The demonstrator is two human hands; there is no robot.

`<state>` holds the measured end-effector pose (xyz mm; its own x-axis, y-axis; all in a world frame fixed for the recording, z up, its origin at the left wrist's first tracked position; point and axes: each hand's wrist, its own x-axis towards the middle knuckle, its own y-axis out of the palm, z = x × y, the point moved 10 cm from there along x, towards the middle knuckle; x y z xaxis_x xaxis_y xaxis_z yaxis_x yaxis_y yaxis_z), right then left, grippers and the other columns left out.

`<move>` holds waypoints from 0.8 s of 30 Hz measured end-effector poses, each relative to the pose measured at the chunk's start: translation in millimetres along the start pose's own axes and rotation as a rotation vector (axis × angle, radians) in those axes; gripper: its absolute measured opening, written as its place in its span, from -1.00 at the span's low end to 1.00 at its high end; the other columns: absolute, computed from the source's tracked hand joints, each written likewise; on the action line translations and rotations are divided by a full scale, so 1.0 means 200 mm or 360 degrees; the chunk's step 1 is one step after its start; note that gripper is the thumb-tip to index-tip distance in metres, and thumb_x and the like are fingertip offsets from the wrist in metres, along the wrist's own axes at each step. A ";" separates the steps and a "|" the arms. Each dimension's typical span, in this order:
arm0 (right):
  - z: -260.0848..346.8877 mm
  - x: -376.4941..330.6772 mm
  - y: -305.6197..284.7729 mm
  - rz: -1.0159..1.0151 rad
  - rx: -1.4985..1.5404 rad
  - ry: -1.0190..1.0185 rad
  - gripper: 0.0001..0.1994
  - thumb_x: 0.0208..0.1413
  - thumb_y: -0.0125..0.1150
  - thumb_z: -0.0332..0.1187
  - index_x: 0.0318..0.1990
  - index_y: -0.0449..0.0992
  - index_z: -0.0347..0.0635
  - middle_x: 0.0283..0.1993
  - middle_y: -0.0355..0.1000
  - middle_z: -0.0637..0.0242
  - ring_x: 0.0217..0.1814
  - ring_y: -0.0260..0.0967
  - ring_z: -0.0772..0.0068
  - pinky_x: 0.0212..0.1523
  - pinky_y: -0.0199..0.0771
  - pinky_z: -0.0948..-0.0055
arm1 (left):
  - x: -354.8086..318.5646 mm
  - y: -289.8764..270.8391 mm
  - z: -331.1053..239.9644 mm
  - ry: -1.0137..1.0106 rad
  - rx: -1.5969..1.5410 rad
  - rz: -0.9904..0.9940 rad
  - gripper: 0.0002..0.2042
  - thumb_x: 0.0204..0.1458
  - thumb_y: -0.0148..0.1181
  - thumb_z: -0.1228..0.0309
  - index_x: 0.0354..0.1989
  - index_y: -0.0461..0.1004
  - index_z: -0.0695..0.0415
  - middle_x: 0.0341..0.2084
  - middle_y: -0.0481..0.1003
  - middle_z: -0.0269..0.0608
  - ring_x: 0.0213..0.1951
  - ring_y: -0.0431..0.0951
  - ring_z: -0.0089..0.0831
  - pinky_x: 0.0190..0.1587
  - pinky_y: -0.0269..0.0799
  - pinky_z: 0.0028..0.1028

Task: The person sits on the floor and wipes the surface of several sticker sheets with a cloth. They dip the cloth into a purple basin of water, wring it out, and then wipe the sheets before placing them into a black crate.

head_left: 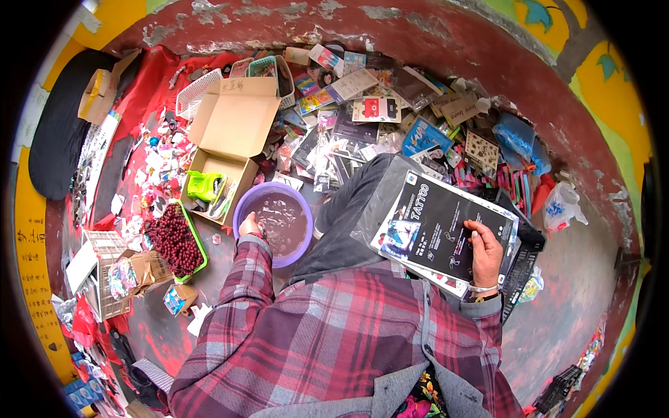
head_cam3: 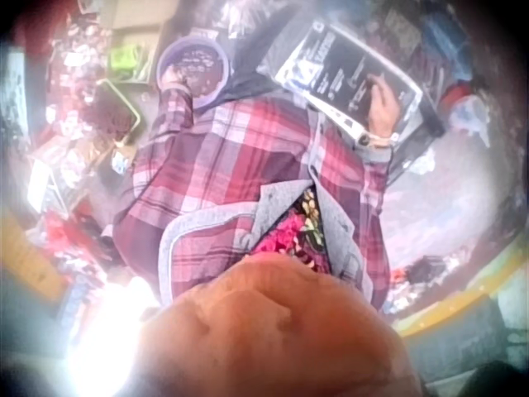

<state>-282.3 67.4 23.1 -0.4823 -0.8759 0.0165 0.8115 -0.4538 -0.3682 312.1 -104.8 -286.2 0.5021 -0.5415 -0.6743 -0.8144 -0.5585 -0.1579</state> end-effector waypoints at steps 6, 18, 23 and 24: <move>-0.01 -0.01 0.01 0.0007 0.0098 0.0040 -0.78 0.19 -0.01 -0.50 -0.06 0.49 -0.31 -0.10 0.49 0.33 -0.13 0.38 0.64 -0.16 0.33 0.66 | 0.19 -0.09 0.03 0.0119 0.0064 0.0024 -0.74 -0.05 0.17 0.18 -0.57 0.35 0.08 -0.75 0.29 -0.32 -0.79 0.24 -0.45 -0.74 0.09 -0.43; 0.01 0.00 0.00 -0.0028 0.0074 -0.0010 -0.79 0.16 0.02 -0.53 -0.10 0.51 -0.32 -0.13 0.51 0.29 -0.07 0.41 0.51 -0.02 0.34 0.57 | 0.01 0.16 0.07 -0.0243 -0.0347 0.1020 -0.72 -0.10 0.24 0.37 -0.18 0.44 0.13 -0.16 0.48 -0.14 -0.09 0.45 -0.16 0.03 0.31 -0.12; 0.01 0.00 0.00 -0.0032 0.0068 -0.0003 -0.80 0.15 0.02 -0.52 -0.11 0.52 -0.31 -0.15 0.51 0.27 -0.08 0.42 0.50 -0.03 0.34 0.57 | 0.03 0.11 0.05 -0.0211 -0.0568 0.0807 -0.71 -0.11 0.28 0.41 -0.16 0.46 0.10 -0.23 0.52 -0.21 -0.13 0.49 -0.22 0.05 0.36 -0.16; -0.01 0.00 0.00 -0.0034 0.0087 -0.0004 -0.80 0.15 0.03 -0.52 -0.12 0.52 -0.31 -0.16 0.51 0.27 -0.08 0.42 0.50 -0.03 0.34 0.57 | 0.10 0.04 0.05 -0.0222 -0.0548 0.0692 -0.73 -0.15 0.30 0.40 -0.23 0.47 0.05 -0.30 0.51 -0.24 -0.20 0.49 -0.25 0.01 0.39 -0.15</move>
<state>-283.0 68.1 21.4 -0.4992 -0.8661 0.0260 0.8178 -0.4809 -0.3163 312.3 -113.6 -308.5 0.0799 -0.6919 -0.7175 -0.7839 -0.4882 0.3835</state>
